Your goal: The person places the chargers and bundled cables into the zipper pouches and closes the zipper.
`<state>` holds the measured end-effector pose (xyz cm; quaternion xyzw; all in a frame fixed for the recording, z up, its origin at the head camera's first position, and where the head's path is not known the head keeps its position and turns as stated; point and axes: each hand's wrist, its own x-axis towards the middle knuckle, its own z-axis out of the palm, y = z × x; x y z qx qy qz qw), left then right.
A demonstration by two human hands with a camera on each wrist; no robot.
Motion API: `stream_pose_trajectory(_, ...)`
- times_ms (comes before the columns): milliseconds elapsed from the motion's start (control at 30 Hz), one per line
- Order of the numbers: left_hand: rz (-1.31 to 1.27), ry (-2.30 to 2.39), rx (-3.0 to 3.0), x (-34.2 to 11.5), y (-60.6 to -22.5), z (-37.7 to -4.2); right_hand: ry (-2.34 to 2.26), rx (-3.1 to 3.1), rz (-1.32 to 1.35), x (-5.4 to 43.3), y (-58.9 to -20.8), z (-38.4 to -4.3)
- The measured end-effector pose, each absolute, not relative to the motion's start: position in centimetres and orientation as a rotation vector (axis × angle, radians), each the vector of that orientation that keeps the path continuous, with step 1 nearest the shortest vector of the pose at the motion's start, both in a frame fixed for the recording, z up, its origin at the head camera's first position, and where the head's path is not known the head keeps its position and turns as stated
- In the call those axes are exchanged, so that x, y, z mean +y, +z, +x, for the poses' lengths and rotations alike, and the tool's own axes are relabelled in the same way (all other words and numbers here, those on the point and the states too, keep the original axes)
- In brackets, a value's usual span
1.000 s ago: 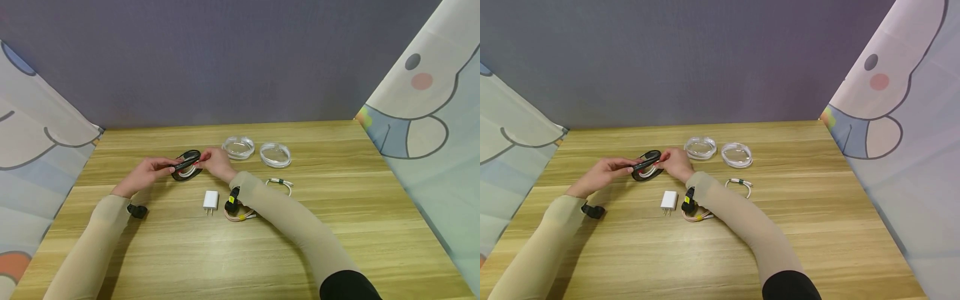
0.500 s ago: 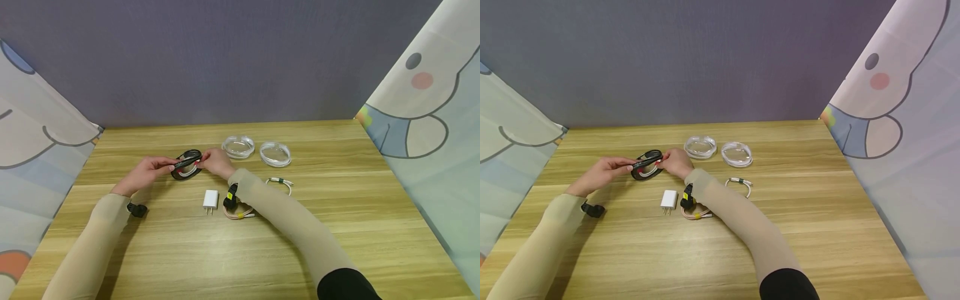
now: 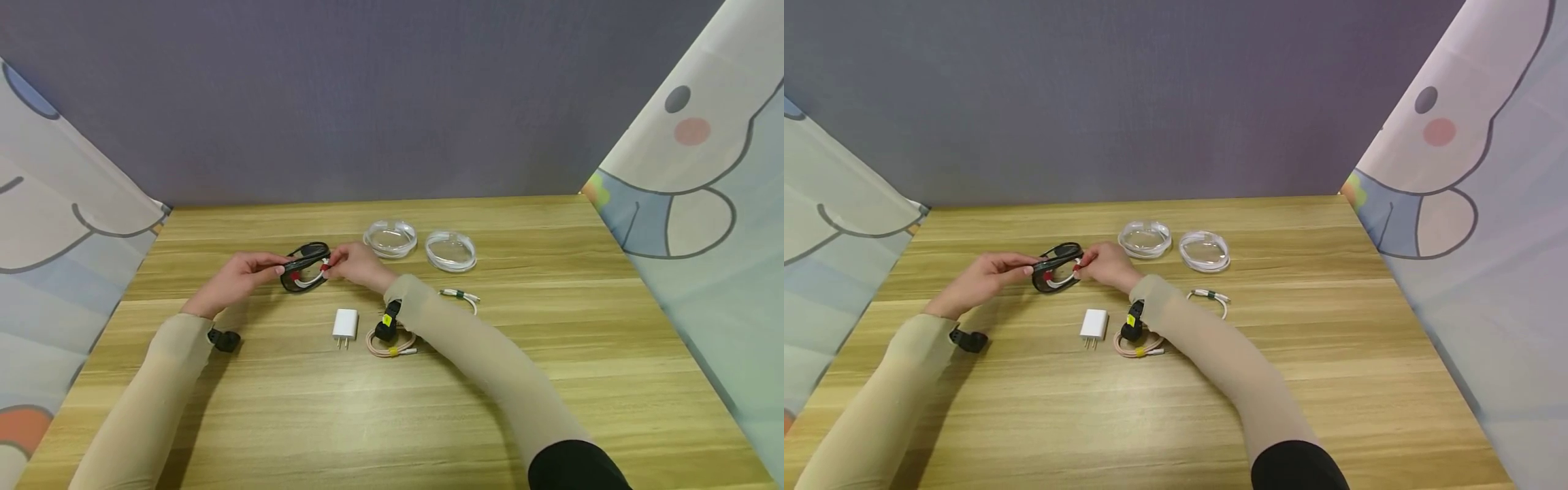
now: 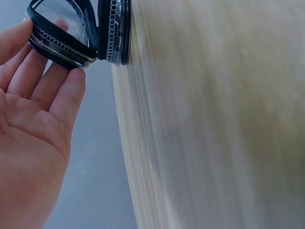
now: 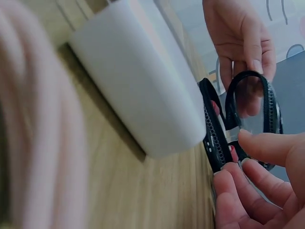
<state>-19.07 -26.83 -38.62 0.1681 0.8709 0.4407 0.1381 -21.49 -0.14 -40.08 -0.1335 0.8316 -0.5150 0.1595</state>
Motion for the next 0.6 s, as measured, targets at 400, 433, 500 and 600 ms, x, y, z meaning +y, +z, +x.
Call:
stream_pose_trajectory(400, 0.478, 1.292, 2.533, -26.7, -38.5, -18.9, -1.465, 2.305, -0.554, 1.8, -39.0, -20.1)
stream_pose_trajectory(433, 0.480, 1.296, 2.532, -26.7, -38.5, -18.9, -1.471, 2.300, -0.575, 2.0, -38.9, -19.9)
stream_pose_trajectory(500, 0.489, 1.310, 2.526, -26.7, -38.4, -18.8, -1.488, 2.280, -0.609, 2.3, -38.8, -19.5)
stream_pose_trajectory(600, 0.499, 1.321, 2.521, -26.7, -38.4, -18.7, -1.516, 2.239, -0.664, 2.9, -38.7, -19.0)
